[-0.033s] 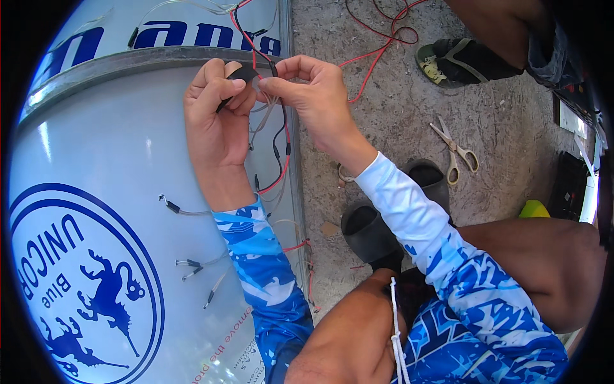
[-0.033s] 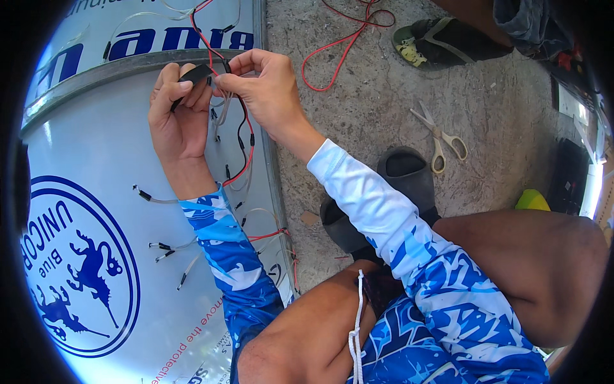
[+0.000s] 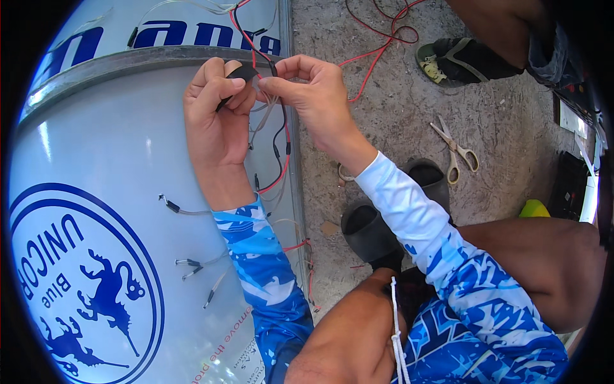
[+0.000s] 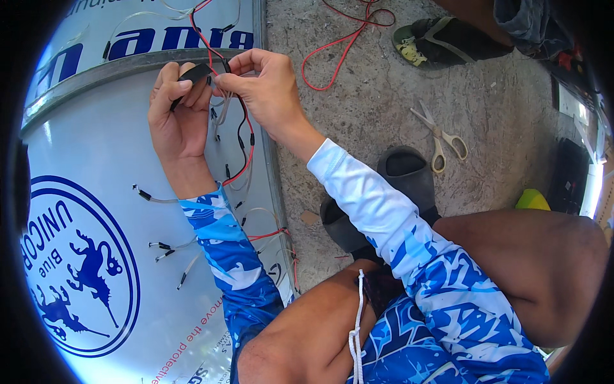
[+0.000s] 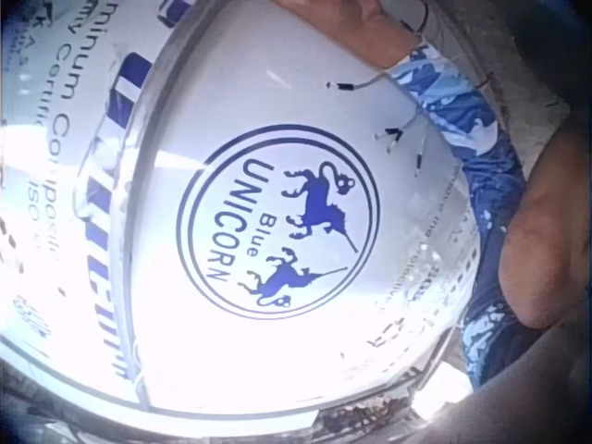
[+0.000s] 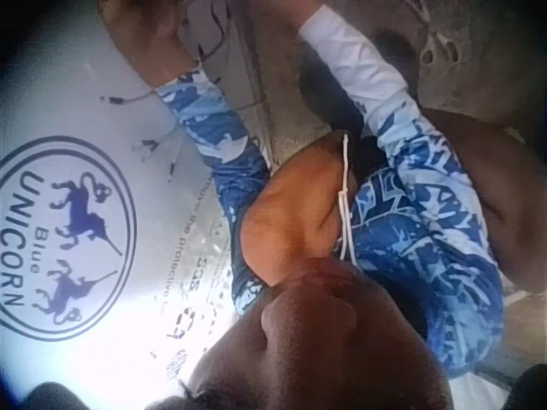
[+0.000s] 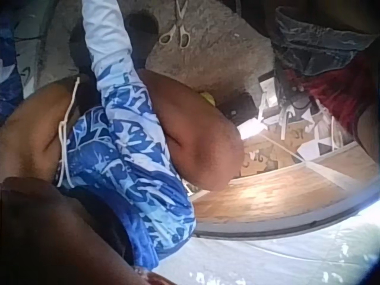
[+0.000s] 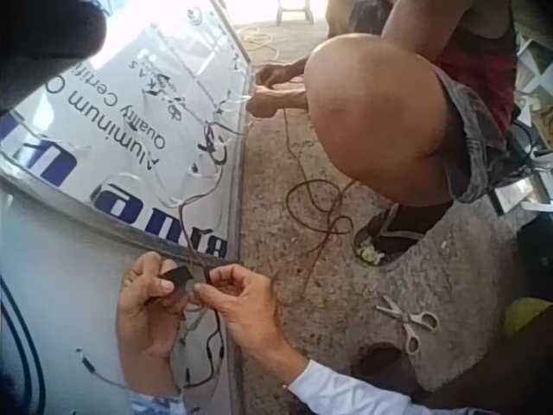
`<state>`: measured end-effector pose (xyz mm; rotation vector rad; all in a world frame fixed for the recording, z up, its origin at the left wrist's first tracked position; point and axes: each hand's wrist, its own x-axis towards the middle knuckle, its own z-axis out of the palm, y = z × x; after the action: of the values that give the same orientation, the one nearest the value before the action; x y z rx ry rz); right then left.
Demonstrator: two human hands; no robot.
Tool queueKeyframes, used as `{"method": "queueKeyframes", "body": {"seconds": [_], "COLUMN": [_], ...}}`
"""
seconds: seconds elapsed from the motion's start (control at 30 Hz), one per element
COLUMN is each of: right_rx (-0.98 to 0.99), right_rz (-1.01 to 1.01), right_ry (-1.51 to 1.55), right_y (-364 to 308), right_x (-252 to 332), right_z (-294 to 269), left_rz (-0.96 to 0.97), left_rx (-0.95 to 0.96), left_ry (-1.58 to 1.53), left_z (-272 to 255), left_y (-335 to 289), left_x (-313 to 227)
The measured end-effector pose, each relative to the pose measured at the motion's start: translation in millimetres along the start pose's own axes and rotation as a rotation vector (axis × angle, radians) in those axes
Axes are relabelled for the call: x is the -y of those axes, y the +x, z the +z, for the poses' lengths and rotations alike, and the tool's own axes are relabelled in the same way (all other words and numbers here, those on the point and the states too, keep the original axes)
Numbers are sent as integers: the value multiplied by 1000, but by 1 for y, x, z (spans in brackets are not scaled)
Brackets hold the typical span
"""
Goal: Wrapping electrical wires with tape on a metal sign frame.
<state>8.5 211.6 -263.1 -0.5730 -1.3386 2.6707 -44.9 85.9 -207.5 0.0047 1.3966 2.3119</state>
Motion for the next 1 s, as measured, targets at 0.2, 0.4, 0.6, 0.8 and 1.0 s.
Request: {"method": "queueKeyframes", "body": {"seconds": [0.2, 0.4, 0.6, 0.8, 1.0], "right_rx": [9, 25, 14, 13, 10], "right_rz": [-25, -21, -25, -37, -51], "right_ry": [23, 37, 19, -1, -4], "right_y": [3, 2, 0, 0, -1], "right_x": [-2, -5, -1, -5, -5], "right_z": [0, 1, 1, 2, 3], "left_rz": [28, -52, -78, -58, -68], "left_rx": [41, -148, -164, -192, -200], "left_ry": [69, 267, 356, 396, 407], "left_z": [5, 5, 12, 10, 9], "left_y": [7, 8, 10, 2, 5], "left_x": [-2, -4, -6, -13, -13]}}
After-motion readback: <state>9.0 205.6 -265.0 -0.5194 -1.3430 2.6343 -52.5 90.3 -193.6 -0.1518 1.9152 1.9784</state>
